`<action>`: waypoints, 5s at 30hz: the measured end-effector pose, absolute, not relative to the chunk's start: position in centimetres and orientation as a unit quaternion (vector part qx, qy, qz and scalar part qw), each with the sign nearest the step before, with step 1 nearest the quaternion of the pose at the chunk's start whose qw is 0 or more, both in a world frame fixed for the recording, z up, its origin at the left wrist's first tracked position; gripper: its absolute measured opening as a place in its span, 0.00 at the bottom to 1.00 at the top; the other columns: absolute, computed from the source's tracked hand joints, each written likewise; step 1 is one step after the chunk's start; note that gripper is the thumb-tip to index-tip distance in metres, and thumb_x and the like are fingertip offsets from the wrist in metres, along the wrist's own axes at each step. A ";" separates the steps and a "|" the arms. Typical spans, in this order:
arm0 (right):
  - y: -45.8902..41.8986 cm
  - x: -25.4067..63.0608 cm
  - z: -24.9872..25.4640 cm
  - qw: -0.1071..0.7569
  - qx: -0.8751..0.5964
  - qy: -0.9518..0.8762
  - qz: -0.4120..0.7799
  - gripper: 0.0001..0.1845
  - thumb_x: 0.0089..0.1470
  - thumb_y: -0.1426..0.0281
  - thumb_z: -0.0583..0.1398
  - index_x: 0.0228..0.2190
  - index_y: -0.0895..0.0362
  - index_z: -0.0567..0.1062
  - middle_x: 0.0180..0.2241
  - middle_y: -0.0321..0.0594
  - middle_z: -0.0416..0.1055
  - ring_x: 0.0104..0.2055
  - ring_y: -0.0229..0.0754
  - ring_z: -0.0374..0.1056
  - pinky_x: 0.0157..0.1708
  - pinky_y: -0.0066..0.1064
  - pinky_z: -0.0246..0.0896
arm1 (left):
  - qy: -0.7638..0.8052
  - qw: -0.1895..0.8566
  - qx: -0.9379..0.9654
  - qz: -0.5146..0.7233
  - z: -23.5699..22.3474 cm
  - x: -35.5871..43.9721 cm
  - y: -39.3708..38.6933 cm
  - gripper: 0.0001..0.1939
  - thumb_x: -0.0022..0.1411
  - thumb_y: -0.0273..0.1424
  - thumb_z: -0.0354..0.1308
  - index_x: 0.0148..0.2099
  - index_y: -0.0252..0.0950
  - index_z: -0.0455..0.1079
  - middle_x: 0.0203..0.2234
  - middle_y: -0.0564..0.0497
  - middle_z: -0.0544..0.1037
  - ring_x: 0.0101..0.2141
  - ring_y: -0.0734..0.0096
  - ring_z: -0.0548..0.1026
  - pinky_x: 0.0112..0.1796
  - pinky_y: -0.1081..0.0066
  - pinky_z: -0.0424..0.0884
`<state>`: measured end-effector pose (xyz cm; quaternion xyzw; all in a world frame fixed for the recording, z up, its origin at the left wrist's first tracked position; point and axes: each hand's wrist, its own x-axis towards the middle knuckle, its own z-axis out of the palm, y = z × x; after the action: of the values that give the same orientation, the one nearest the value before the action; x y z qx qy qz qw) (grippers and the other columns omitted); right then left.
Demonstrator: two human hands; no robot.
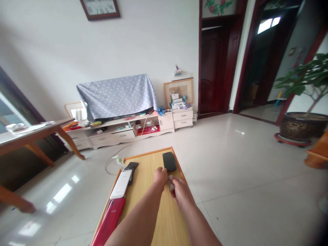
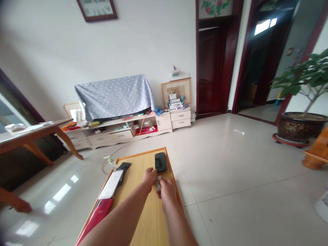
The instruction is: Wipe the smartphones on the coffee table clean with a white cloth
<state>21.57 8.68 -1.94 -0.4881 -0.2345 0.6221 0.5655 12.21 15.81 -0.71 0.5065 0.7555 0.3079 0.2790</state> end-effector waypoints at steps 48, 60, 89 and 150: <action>4.3 17.5 -0.2 0.475 -0.533 -0.362 0.599 0.21 0.45 0.53 0.64 0.35 0.56 0.76 0.27 0.39 0.76 0.23 0.37 0.64 0.19 0.27 0.48 | 0.867 0.057 0.490 0.076 2.7 -11.6 10.0 0.38 0.48 0.57 0.60 0.57 0.44 0.64 0.55 0.40 0.71 0.57 0.44 0.65 0.53 0.49 0.59; 3.6 17.6 0.0 0.476 -0.536 -0.378 0.586 0.21 0.46 0.53 0.64 0.34 0.56 0.76 0.28 0.39 0.76 0.23 0.38 0.66 0.19 0.27 0.50 | 0.851 0.017 0.513 0.114 3.9 -9.0 6.7 0.36 0.52 0.53 0.59 0.60 0.46 0.62 0.56 0.41 0.70 0.57 0.47 0.66 0.55 0.52 0.57; 4.3 17.9 -0.1 0.467 -0.546 -0.373 0.586 0.22 0.47 0.52 0.63 0.37 0.56 0.76 0.28 0.39 0.76 0.23 0.37 0.65 0.20 0.27 0.51 | 0.860 -0.002 0.494 0.127 1.7 -4.3 9.7 0.34 0.61 0.58 0.44 0.59 0.40 0.62 0.59 0.38 0.66 0.60 0.42 0.60 0.56 0.48 0.55; 1.8 23.3 0.3 0.496 -0.542 -0.446 0.511 0.19 0.48 0.58 0.60 0.38 0.57 0.79 0.35 0.41 0.79 0.35 0.43 0.73 0.30 0.29 0.65 | 0.736 0.078 0.652 0.162 1.3 1.6 -6.6 0.37 0.55 0.49 0.60 0.63 0.39 0.64 0.58 0.43 0.70 0.56 0.53 0.66 0.56 0.63 0.60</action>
<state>23.29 1.79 0.27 -0.5419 -0.4457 0.5111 0.4964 1.56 -6.55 1.33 0.6523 0.7364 0.1617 0.0780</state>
